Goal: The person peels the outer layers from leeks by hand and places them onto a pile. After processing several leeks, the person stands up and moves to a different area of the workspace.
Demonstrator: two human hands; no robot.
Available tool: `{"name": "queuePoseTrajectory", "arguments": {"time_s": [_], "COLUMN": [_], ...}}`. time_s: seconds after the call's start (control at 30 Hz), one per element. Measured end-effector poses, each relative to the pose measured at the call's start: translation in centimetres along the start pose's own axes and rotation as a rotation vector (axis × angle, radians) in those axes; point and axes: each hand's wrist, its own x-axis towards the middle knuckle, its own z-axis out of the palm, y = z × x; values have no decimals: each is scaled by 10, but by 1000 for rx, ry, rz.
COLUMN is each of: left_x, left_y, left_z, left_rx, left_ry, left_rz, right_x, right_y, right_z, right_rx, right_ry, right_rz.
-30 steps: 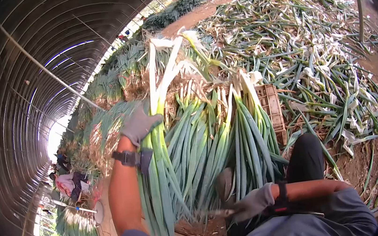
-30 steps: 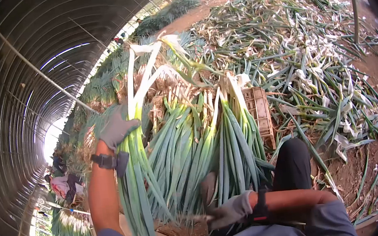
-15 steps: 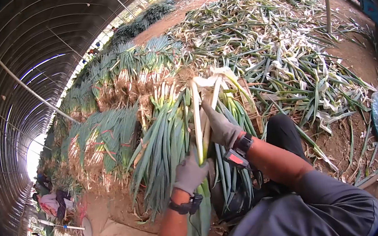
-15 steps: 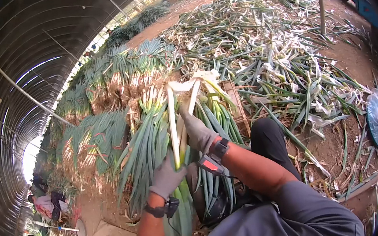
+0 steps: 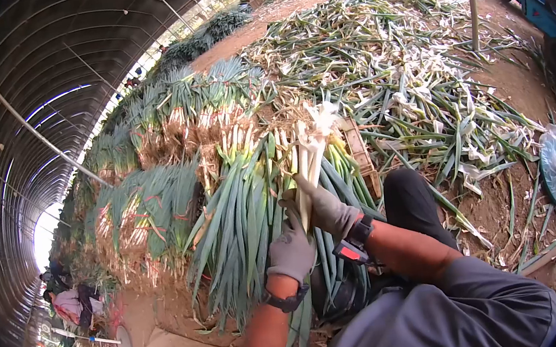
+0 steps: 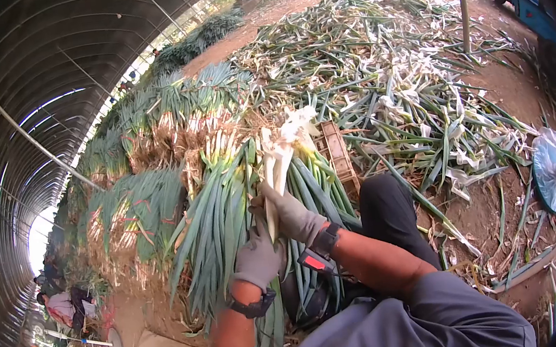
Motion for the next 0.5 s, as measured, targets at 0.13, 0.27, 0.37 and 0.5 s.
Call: {"name": "queuePoseTrajectory", "arguments": {"time_s": [0.13,0.27,0.37,0.5], "left_x": [9,32,39,31], "left_y": [13,11,10,40], "left_z": [10,2,0,-28], "left_rx": [31,-795,-842,-492], "left_ry": [-51,6,-163,-305], "left_rz": [-14,-84,-117,-228], "right_x": [-7,1,-2,23], "right_y": [-13,-14,-52,-105], "right_z": [-3,-30,-31,-66], "right_rx": [-6,24,-212,101], "right_ry": [97,29,-14,-45], "right_rz": [-7,-50,-190,-307]}}
